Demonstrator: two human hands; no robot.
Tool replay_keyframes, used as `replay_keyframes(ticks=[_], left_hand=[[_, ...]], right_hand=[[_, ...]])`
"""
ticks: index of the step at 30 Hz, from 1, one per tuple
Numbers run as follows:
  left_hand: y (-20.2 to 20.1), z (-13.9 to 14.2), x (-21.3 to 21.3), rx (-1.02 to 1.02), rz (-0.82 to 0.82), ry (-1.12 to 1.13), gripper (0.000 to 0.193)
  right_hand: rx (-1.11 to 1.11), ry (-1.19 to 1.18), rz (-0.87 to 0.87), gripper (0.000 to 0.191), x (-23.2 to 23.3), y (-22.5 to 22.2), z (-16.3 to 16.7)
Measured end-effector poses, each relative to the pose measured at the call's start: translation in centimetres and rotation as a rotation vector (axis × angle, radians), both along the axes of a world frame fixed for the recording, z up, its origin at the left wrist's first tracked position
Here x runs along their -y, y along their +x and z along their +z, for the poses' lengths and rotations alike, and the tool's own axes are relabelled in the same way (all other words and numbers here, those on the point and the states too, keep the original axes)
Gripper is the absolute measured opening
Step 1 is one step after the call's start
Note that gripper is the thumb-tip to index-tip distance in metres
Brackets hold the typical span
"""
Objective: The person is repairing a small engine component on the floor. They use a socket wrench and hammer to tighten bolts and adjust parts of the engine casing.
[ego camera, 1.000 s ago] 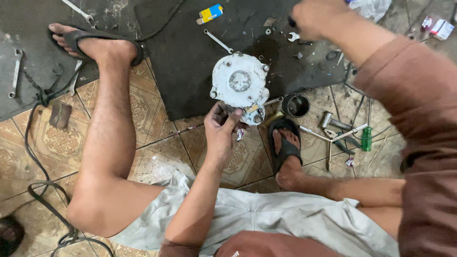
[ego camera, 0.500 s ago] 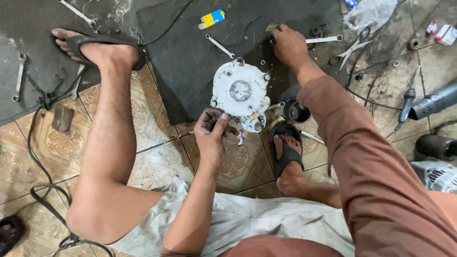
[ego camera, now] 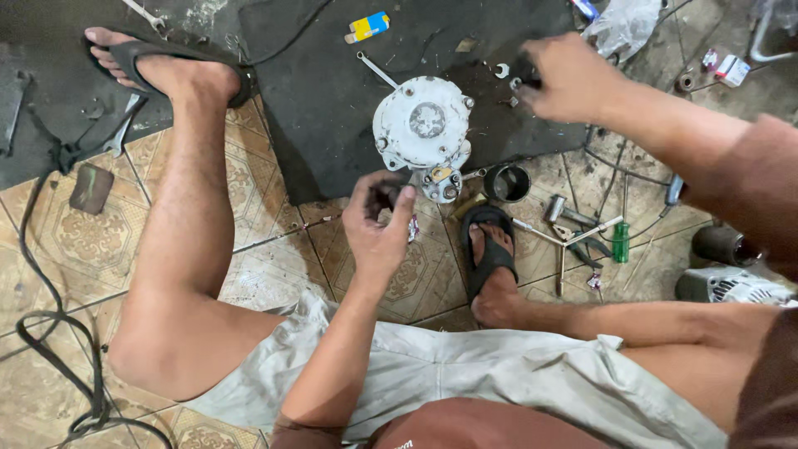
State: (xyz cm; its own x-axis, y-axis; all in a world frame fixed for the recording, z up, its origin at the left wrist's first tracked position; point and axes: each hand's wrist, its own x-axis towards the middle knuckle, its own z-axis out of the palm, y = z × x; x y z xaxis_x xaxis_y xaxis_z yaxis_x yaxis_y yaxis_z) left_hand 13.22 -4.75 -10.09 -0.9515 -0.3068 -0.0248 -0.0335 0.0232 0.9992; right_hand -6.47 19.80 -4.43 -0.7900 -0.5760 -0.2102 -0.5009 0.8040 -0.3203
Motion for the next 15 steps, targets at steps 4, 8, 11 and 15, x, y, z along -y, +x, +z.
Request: replay_keyframes(ticks=[4,8,11,15], left_hand=[[0.4,2.0,-1.1,-0.221,-0.06,-0.243,0.023],[0.5,3.3,-2.2,-0.228,-0.109,-0.39,0.033],[0.6,3.5,-2.9,-0.2,-0.103,-0.485,0.038],[-0.1,2.8,-3.2,-0.192,-0.073,-0.463,0.041]], right_hand=[[0.336,-0.073,-0.115,0.038,0.3,5.1,3.6],[0.388,-0.283,-0.142,0.029,3.5,9.4,3.2],[0.355,-0.357,-0.248,0.027,5.3,10.6,1.7],[0.216,-0.45,-0.312,0.027,5.8,11.4,0.5]])
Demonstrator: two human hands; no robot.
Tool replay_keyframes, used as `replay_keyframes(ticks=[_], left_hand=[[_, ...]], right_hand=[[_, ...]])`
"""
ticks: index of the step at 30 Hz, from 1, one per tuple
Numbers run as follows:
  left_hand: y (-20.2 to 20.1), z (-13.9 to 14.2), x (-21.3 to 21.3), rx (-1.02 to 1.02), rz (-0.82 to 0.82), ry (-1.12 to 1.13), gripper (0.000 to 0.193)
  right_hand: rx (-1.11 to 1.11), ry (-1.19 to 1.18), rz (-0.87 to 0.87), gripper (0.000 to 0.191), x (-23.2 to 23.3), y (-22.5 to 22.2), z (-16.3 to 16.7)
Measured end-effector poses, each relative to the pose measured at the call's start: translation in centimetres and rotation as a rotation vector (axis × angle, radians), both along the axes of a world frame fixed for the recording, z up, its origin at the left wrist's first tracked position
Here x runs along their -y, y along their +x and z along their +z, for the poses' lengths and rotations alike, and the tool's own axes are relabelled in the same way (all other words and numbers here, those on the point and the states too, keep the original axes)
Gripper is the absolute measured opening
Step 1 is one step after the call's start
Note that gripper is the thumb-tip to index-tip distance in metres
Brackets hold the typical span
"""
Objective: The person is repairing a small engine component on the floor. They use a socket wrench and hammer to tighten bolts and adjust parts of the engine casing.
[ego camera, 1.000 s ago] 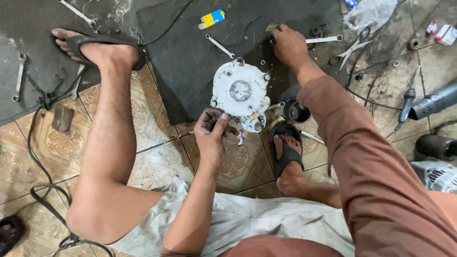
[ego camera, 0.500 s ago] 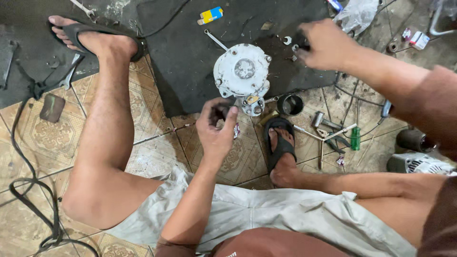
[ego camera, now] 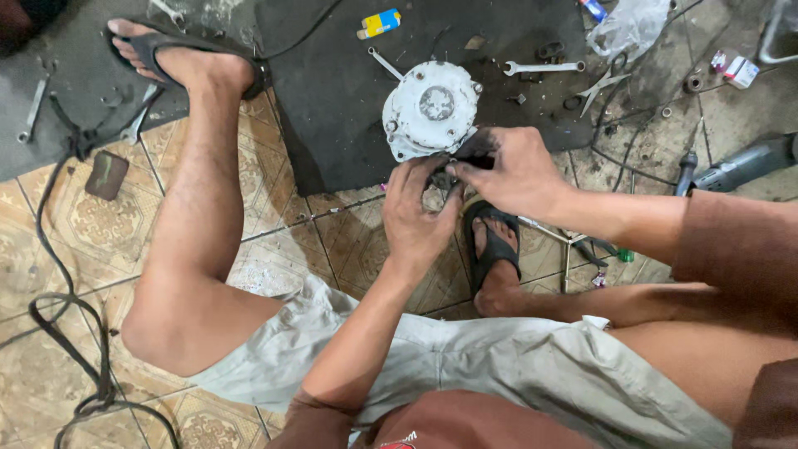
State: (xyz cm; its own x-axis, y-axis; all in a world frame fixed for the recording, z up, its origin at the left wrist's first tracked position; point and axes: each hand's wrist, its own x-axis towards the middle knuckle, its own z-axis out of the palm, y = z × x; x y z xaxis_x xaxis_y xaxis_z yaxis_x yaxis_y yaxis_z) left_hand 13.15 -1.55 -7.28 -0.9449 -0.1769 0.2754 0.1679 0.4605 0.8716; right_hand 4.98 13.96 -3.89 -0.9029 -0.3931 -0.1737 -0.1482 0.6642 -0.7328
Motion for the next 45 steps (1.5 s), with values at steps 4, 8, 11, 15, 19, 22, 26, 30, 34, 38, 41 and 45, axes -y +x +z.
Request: replay_keyframes(ticks=[4,8,11,15,19,22,26,30,34,38,41,45], left_hand=[[0.1,-0.7,0.1,0.025,0.004,0.064,0.041],[-0.2,-0.9,0.1,0.048,0.01,0.156,0.035],[-0.6,-1.0,0.1,0.065,0.031,0.23,0.025],[-0.7,-1.1,0.3,0.04,0.024,0.235,0.02],[-0.6,-1.3,0.2,0.038,0.042,0.197,0.02],[-0.6,-1.4,0.1,0.006,0.046,0.152,0.018],[-0.5,-1.4,0.1,0.012,0.044,0.158,0.018],[-0.5,-1.6,0.2,-0.043,0.038,0.11,0.02],[-0.2,-1.8,0.2,-0.059,0.029,-0.013,0.023],[-0.4,-2.2,0.1,-0.045,0.041,0.083,0.02],[-0.6,-2.4,0.2,-0.055,0.028,0.179,0.02],[-0.5,-2.7,0.1,-0.076,0.035,0.14,0.022]], right_hand=[[0.021,-0.076,-0.049,0.025,0.1,0.8,-0.8],[0.003,-0.061,-0.05,0.024,-0.3,0.7,-1.6],[0.053,-0.103,-0.057,0.022,-0.8,0.4,-2.0],[0.111,-0.058,-0.048,0.019,-1.4,0.2,-2.0],[-0.09,-0.132,0.103,0.018,-1.9,0.2,-1.8],[-0.194,-0.138,0.182,0.02,-2.1,0.3,-1.6],[-0.243,-0.095,0.255,0.023,-2.1,0.3,-1.3],[-0.282,-0.027,0.333,0.022,-2.0,0.2,-1.0],[-0.275,0.012,0.393,0.025,-2.2,0.1,-0.8],[-0.295,0.039,0.405,0.026,-2.4,0.1,-1.0],[-0.282,0.016,0.389,0.028,-2.7,0.1,-1.4],[-0.281,-0.08,0.348,0.024,-2.9,-0.2,-1.8]])
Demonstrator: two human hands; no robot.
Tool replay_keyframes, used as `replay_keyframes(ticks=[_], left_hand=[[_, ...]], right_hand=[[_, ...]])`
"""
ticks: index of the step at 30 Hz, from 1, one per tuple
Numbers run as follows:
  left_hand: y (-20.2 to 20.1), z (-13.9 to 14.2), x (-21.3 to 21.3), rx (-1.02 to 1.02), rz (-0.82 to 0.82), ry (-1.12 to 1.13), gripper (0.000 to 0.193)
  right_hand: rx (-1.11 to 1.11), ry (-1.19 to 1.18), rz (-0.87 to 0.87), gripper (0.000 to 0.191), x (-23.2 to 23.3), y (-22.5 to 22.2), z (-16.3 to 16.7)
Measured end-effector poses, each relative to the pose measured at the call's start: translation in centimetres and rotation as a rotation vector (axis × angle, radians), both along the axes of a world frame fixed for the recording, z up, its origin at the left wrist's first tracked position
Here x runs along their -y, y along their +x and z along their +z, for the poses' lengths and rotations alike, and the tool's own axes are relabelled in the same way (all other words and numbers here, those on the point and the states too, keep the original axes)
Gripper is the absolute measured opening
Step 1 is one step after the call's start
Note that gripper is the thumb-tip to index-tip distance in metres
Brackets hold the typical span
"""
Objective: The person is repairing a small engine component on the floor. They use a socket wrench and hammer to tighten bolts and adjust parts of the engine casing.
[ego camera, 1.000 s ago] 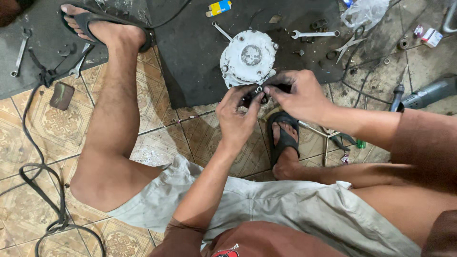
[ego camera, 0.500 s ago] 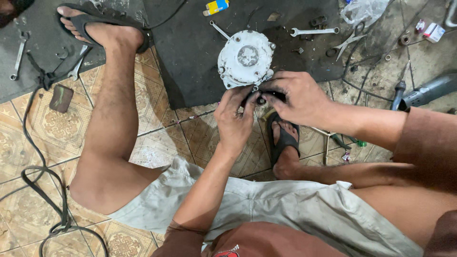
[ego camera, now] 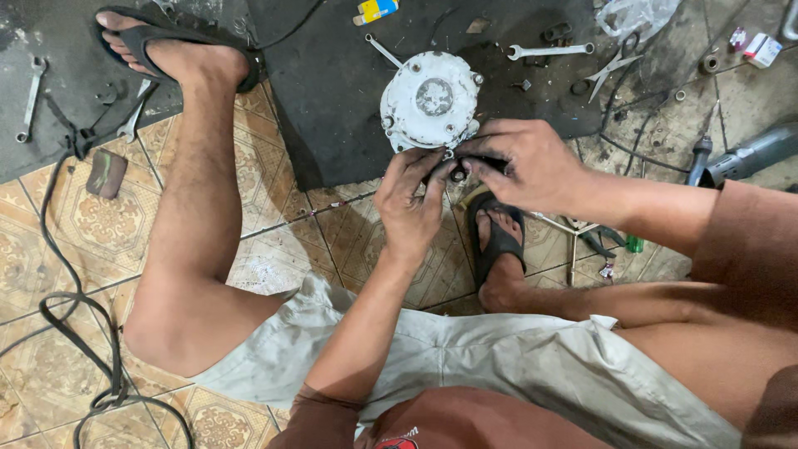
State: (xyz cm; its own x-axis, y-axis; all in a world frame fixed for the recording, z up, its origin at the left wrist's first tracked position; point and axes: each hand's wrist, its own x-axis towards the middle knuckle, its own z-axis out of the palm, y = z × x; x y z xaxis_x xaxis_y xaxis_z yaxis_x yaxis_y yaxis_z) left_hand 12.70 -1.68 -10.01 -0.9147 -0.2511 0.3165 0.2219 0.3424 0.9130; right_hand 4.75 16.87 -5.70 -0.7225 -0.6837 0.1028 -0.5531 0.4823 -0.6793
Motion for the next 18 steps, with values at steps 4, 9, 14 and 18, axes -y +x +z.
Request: replay_keyframes(ticks=[4,9,14,18], left_hand=[[0.0,-0.5,-0.4,-0.03,0.049,-0.071,0.023],[-0.2,-1.0,-0.7,-0.124,0.028,-0.088,0.025],[-0.2,-1.2,-0.7,-0.108,0.025,-0.06,0.025],[-0.1,-1.5,-0.9,-0.067,0.035,-0.038,0.025]], right_hand=[[-0.011,0.01,0.023,0.024,0.2,-0.1,-0.3],[-0.053,0.07,0.057,0.024,0.4,0.0,0.0],[-0.042,0.095,0.066,0.024,0.5,-0.2,0.6],[-0.057,0.129,0.08,0.021,0.8,-0.1,0.4]])
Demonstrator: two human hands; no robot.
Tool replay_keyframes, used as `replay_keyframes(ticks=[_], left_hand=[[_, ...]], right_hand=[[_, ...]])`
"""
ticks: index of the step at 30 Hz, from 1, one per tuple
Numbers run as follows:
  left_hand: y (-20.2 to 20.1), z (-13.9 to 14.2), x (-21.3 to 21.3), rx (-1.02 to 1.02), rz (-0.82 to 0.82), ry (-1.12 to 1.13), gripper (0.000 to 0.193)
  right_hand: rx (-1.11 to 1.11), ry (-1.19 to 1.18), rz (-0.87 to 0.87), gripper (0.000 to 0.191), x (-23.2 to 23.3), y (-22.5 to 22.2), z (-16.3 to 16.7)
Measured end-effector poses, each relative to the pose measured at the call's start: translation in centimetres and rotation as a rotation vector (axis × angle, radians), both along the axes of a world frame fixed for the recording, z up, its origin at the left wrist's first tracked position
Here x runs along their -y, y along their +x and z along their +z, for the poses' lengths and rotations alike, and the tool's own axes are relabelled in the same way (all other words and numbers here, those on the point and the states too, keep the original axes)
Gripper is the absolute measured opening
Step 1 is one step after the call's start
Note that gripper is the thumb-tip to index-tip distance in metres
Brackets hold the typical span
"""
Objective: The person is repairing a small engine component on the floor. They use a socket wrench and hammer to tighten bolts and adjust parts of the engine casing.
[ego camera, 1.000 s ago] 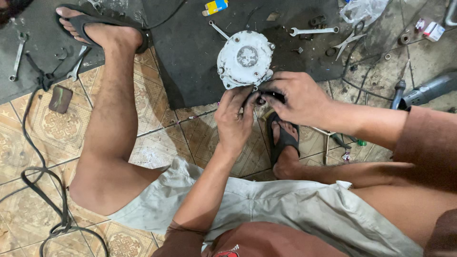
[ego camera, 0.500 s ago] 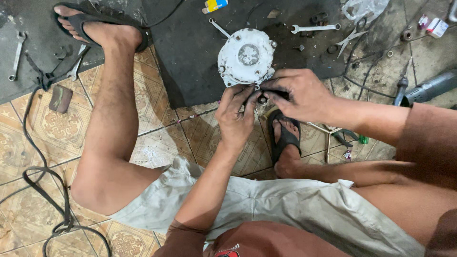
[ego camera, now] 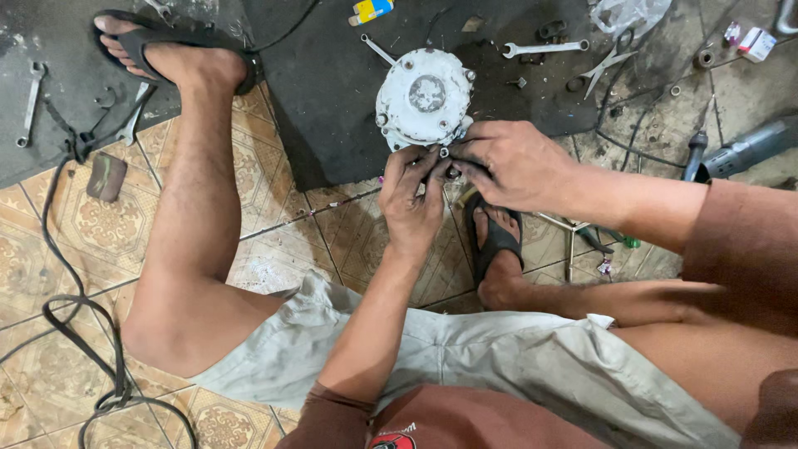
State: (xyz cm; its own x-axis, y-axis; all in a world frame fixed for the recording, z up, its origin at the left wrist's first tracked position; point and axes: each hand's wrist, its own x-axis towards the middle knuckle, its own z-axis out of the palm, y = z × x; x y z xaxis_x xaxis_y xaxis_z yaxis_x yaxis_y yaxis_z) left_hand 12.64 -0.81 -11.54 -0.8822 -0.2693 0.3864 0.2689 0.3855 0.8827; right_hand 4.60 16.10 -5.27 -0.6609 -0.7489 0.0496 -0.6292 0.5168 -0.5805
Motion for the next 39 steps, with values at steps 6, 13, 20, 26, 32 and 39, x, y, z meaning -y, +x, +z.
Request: replay_keyframes(ticks=[6,13,20,26,32,39], left_hand=[[-0.1,-0.6,-0.3,-0.029,0.04,-0.051,0.025],[0.1,-0.6,-0.5,-0.069,0.031,-0.068,0.029],[-0.1,-0.3,-1.3,-0.118,0.096,-0.203,0.026],[-0.2,-0.4,-1.6,-0.157,0.056,-0.191,0.025],[0.5,0.0,-1.2,-0.077,0.059,-0.17,0.025],[0.3,0.4,-0.7,-0.099,0.061,-0.122,0.023]], right_hand=[[-0.201,0.122,0.1,0.014,0.5,0.5,0.3],[-0.076,0.398,0.266,0.026,-1.2,-2.1,2.3],[0.066,0.643,-0.128,0.035,-16.2,-3.9,1.5],[0.253,0.562,-0.453,0.031,-21.2,6.7,-7.5],[0.002,0.85,-0.606,0.043,-17.1,9.3,-12.7],[0.231,0.736,-0.473,0.028,-17.2,7.5,-12.5]])
